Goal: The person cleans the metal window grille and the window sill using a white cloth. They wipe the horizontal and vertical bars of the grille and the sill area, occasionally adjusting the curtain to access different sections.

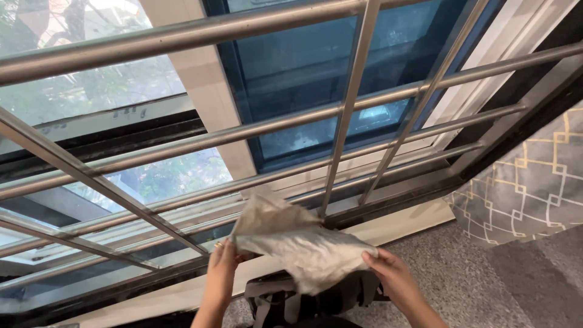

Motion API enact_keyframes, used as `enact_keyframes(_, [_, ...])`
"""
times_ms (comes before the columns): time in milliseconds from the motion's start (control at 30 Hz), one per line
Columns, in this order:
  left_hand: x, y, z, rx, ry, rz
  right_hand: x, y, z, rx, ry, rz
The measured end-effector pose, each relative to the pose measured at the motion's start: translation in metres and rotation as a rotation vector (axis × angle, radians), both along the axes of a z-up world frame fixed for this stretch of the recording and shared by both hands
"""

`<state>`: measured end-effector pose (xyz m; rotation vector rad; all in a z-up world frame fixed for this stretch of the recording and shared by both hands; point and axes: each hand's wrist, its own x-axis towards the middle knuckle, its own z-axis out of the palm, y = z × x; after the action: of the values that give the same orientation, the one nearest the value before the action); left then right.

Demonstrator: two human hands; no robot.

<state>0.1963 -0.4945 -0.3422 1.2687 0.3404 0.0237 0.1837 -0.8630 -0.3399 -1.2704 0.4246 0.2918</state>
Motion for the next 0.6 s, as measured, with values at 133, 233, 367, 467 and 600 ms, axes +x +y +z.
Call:
enact_keyframes(133, [0.005, -0.001, 0.002, -0.324, 0.019, -0.01, 0.007, -0.001, -0.013, 0.063, -0.102, -0.028])
enact_keyframes(233, [-0.001, -0.008, -0.022, 0.003, 0.207, -0.474, 0.017, 0.003, -0.024, 0.069, -0.042, 0.073])
enact_keyframes(367, [-0.008, -0.003, -0.037, 0.086, 0.393, -0.434, 0.02, -0.003, -0.027, 0.046, 0.049, -0.058])
enact_keyframes(467, [-0.016, 0.0, -0.07, 0.152, 0.539, -0.424, 0.013, -0.003, -0.028, 0.031, 0.237, -0.046])
enact_keyframes(600, [-0.031, 0.0, -0.047, 0.391, 0.558, -0.361, 0.001, -0.012, -0.042, -0.024, 0.197, -0.045])
